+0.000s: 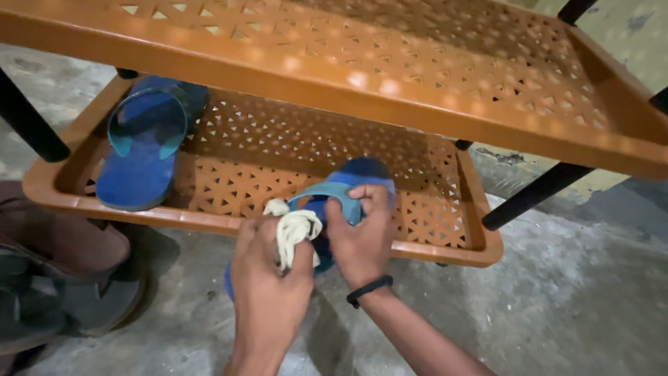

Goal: The person wipes a blue flip-flop with a white cloth, scrubbing the sole and strap repeatedly. The flip-flop is placed on a brown plastic shoe rack, and the person continues wiping different areas of the same flip-flop throughout the clip.

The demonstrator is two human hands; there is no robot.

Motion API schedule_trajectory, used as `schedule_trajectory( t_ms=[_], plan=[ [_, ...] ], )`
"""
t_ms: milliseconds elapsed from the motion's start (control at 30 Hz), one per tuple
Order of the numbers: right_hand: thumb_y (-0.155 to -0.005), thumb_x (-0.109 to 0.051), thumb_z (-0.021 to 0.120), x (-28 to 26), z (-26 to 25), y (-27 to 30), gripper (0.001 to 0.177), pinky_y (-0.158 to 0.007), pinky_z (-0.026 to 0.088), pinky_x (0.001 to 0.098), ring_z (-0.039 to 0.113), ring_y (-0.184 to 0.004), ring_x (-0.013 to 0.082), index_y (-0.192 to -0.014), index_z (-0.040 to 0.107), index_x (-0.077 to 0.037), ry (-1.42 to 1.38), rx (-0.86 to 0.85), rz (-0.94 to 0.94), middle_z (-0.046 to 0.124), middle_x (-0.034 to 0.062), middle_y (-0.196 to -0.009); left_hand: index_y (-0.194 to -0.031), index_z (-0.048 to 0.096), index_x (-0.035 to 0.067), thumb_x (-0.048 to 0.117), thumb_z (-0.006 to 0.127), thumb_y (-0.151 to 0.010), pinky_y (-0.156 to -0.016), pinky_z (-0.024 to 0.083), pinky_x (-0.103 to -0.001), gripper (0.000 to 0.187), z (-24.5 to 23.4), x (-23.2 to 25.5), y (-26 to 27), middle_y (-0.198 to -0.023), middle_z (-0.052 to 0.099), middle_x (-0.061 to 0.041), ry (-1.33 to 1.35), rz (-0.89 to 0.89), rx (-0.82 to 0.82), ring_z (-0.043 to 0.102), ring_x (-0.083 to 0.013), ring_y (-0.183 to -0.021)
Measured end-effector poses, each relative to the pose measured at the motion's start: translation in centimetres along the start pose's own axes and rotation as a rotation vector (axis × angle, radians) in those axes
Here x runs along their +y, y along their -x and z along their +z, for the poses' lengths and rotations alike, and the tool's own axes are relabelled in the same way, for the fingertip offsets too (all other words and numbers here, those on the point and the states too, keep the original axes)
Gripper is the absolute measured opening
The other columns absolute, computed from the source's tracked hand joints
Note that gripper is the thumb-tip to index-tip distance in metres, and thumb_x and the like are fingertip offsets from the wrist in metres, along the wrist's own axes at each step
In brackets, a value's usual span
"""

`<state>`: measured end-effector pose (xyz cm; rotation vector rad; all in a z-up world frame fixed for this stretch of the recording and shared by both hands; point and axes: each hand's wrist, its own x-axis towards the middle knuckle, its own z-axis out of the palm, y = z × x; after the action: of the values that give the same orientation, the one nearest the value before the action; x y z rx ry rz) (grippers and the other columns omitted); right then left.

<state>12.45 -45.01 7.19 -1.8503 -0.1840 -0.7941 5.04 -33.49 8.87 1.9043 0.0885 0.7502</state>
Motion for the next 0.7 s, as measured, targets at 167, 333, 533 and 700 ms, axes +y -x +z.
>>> schedule_trajectory(
  t_ms=[167,333,533,700],
  plan=[
    [-0.085,-0.006,0.075,-0.4,-0.4,0.0,0.027,-0.057,0.046,0.0271,0.055,-0.065,0.01,-0.098,0.051,-0.007,0.126,0.008,-0.049,0.056,0.004,-0.078,-0.13,0.062,0.005,-0.002,0.072,-0.073,-0.09,0.046,-0.048,0.058,-1.3,-1.4,-0.6,-0.113,0.068,-0.018,-0.097,0.183,-0.174,0.061,-0.0419,-0.106],
    [-0.084,-0.008,0.072,-0.6,-0.7,-0.7,0.026,-0.05,0.046,0.0266,0.058,-0.055,0.0084,-0.098,0.05,-0.006,0.064,0.013,0.148,0.059,0.0026,-0.068,-0.133,0.063,0.006,0.0,0.073,-0.076,-0.087,0.051,-0.048,0.058,-1.6,-0.2,-0.4,-0.114,0.065,-0.019,-0.173,0.098,-0.133,0.062,-0.0408,-0.102],
    [-0.087,-0.003,0.071,-0.5,-1.8,-1.4,0.031,-0.045,0.047,0.0276,0.06,-0.055,0.0108,-0.103,0.044,-0.005,0.047,-0.079,0.078,0.065,0.0064,-0.073,-0.118,0.075,0.013,0.009,0.077,-0.075,-0.073,0.054,-0.052,0.043,-2.4,0.2,-0.9,-0.118,0.064,-0.018,-0.318,-0.133,-0.125,0.069,-0.0432,-0.089],
    [-0.087,-0.003,0.068,-0.7,-1.9,-1.6,0.034,-0.036,0.052,0.0283,0.066,-0.049,0.0119,-0.103,0.038,-0.006,-0.115,-0.15,0.256,0.069,0.0066,-0.076,-0.116,0.074,0.008,0.012,0.074,-0.08,-0.081,0.054,-0.051,0.036,-2.6,-1.0,-0.3,-0.123,0.065,-0.019,-0.27,-0.131,-0.083,0.069,-0.0439,-0.097]
  ],
)
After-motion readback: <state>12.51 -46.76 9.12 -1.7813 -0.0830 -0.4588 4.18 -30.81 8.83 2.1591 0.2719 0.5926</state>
